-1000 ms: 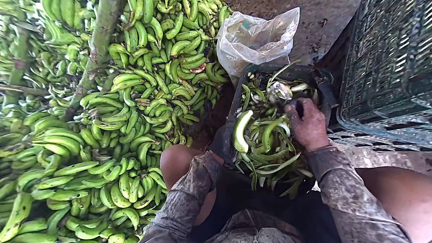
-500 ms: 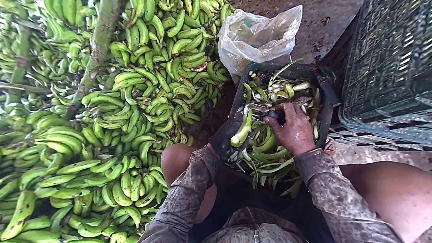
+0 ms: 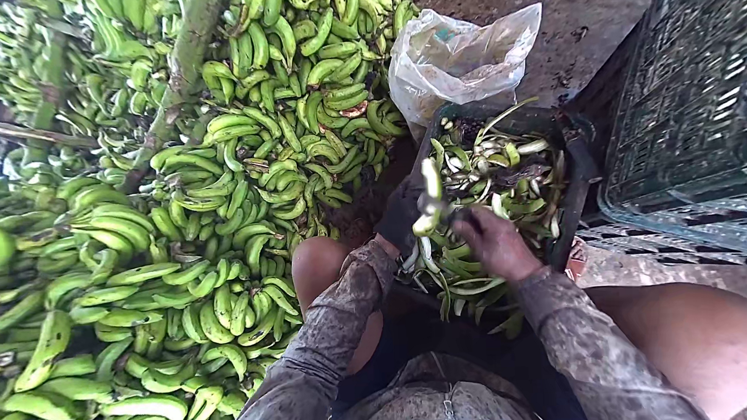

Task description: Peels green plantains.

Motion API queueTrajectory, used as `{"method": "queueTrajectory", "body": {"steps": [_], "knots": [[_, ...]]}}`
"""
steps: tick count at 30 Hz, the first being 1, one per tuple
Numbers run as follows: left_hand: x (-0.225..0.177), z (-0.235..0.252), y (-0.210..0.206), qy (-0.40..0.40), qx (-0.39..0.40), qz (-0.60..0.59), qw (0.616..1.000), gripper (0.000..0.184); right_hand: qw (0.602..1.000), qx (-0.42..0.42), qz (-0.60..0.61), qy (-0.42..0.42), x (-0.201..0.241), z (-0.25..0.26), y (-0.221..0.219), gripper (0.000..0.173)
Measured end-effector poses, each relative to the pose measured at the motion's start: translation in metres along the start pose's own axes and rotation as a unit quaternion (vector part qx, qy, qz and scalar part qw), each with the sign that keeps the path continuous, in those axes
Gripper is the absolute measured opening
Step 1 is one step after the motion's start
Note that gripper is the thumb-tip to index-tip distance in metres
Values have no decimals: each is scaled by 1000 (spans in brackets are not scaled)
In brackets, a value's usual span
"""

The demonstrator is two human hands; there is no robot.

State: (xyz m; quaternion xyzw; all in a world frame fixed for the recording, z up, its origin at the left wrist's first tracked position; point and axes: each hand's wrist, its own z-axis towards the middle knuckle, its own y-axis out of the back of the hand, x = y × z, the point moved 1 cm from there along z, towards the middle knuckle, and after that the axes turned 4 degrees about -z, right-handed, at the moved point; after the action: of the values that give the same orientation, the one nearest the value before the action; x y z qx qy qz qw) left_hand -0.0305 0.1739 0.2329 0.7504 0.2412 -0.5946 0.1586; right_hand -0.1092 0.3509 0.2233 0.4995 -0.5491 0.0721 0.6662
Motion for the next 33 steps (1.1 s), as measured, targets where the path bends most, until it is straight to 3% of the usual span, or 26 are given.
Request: {"method": "queueTrajectory", "body": {"steps": [2, 3, 5, 6, 8, 10, 12, 13, 14, 16, 18, 20, 21, 23, 25, 30, 33], "knots": [[-3, -19, -3, 69, 154, -113, 979, 30, 996, -59, -52, -46, -15, 19, 13, 44], [-4, -24, -2, 97, 241, -180, 949, 32, 991, -92, -70, -64, -21, 25, 21, 46], [2, -18, 1, 127, 317, -245, 907, 36, 986, -137, -79, -60, -23, 24, 28, 45], [4, -12, 2, 113, 293, -233, 921, 38, 985, -143, -78, -50, -21, 21, 27, 44], [1, -2, -2, 58, 100, -100, 988, 36, 990, -126, -54, -32, -13, 11, 20, 45], [8, 12, -8, -28, -93, -2, 995, 39, 995, -92, -29, 7, -8, 0, 6, 43], [11, 21, -9, -75, -168, 14, 983, 41, 998, -45, -16, 46, -5, -4, -8, 42], [8, 20, -11, -69, -157, -11, 985, 39, 999, -20, -12, 45, -5, -1, -11, 41], [2, 14, -14, -40, -110, -33, 993, 38, 999, -7, -7, 32, -8, 6, -11, 39], [5, 4, -15, 47, 71, -105, 991, 39, 999, -39, -19, -6, -26, 24, 0, 39], [20, 3, -12, 127, 252, -181, 942, 40, 995, -68, -52, -60, -38, 33, 19, 44], [18, 2, -9, 176, 321, -192, 910, 38, 989, -104, -62, -85, -39, 31, 31, 46], [12, 0, -10, 176, 289, -169, 926, 36, 987, -120, -60, -89, -39, 28, 32, 46], [2, -1, -14, 146, 151, -108, 972, 41, 987, -125, -51, -87, -36, 20, 28, 46], [3, 7, -15, 93, 15, -143, 985, 35, 991, -103, -46, -67, -27, 11, 18, 46], [1, 25, -5, 68, -177, -318, 929, 18, 998, -57, -34, 6, -18, 5, -10, 45], [1, 30, -5, 66, -181, -388, 901, 35, 997, -57, -43, 21, -23, 10, -18, 45]]}}
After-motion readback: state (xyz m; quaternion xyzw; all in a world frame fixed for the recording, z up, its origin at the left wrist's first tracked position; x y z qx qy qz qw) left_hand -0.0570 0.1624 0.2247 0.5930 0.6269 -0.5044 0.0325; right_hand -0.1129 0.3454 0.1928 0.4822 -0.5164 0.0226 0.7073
